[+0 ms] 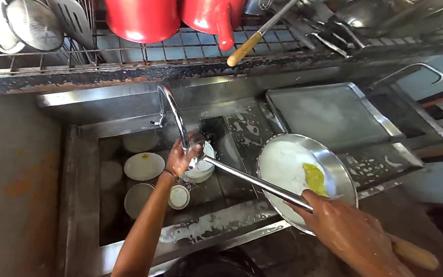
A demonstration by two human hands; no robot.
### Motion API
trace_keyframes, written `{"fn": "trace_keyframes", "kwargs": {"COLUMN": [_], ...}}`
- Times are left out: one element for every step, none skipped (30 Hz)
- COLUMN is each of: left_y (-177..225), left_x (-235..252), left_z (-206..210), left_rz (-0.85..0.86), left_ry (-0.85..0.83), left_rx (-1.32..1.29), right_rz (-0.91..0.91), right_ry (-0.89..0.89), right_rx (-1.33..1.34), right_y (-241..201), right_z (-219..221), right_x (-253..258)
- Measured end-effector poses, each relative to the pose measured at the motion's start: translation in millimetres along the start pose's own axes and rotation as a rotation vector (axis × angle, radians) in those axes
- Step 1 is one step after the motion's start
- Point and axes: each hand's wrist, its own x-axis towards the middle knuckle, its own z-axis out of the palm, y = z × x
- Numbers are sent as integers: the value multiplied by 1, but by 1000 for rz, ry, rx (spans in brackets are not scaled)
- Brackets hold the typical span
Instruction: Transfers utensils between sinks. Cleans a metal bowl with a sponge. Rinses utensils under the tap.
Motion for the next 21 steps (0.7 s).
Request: {"fn": "trace_keyframes", "kwargs": {"left_y": [-12, -16, -15, -16, -21, -27, -35, -44, -52, -57, -59, -61, -63, -69, -74, -76, -71, -63, -57, -56, -60], "left_x": [1, -2, -6, -10, -14, -22, -33, -45, -60, -76, -92, -107, -123, -136, -147, -154, -157, -159, -161, -163, -167], "left_z": [-10, -20, -30, -40, -49, -59, -67, -75, -81, -85, -87, -87, -86, -83, -79, -74, -69, -66, -66, -70, -77], "left_rz": [-123, -243, -355, -455, -534, -590, -628, -655, -675, -692, -714, -732, -751, -775, -796, -820, -837, -859, -872, -875, -863], "left_ry": [-3, 9, 27, 43, 51, 70, 106, 157, 220, 282, 344, 403, 450, 502, 561, 626, 678, 721, 750, 772, 786], "left_rx": [-258, -466, -629, -767, -880, -957, -1012, -1055, -1084, -1103, -1116, -1116, -1081, -1030, -1004, -1004, -1017, -1029, -1036, -1035, -1023], "right_rz": [-12, -25, -42, -72, -116, -167, -216, -256, -297, -354, -425, -494, -567, -631, -696, -759, -828, -902, -963, -997, -1004], "right_ry": [30, 51, 56, 55, 35, 12, -3, -20, -26, 0, 31, 26, 12, -31, -77, -127, -153, -166, -166, -167, -162], "right_rx": [0, -3, -20, -45, -71, -96, -102, -99, -101, -90, -69, -54, -29, -5, 19, 39, 47, 39, 27, 16, 6], "right_y": [3, 5, 4, 0, -6, -16, -31, -51, -76, -102, -129, -157, -186, -217, -247, -275, -299, -319, -333, -339, -338], "right_z": [4, 7, 7, 6, 2, -3, -8, -14, -19, -20, -18, -15, -11, -8, -3, 2, 10, 19, 24, 25, 23], "right_x": [2, 6, 12, 22, 34, 47, 61, 75, 90, 103, 117, 128, 136, 139, 137, 131, 124, 119, 117, 118, 124]}}
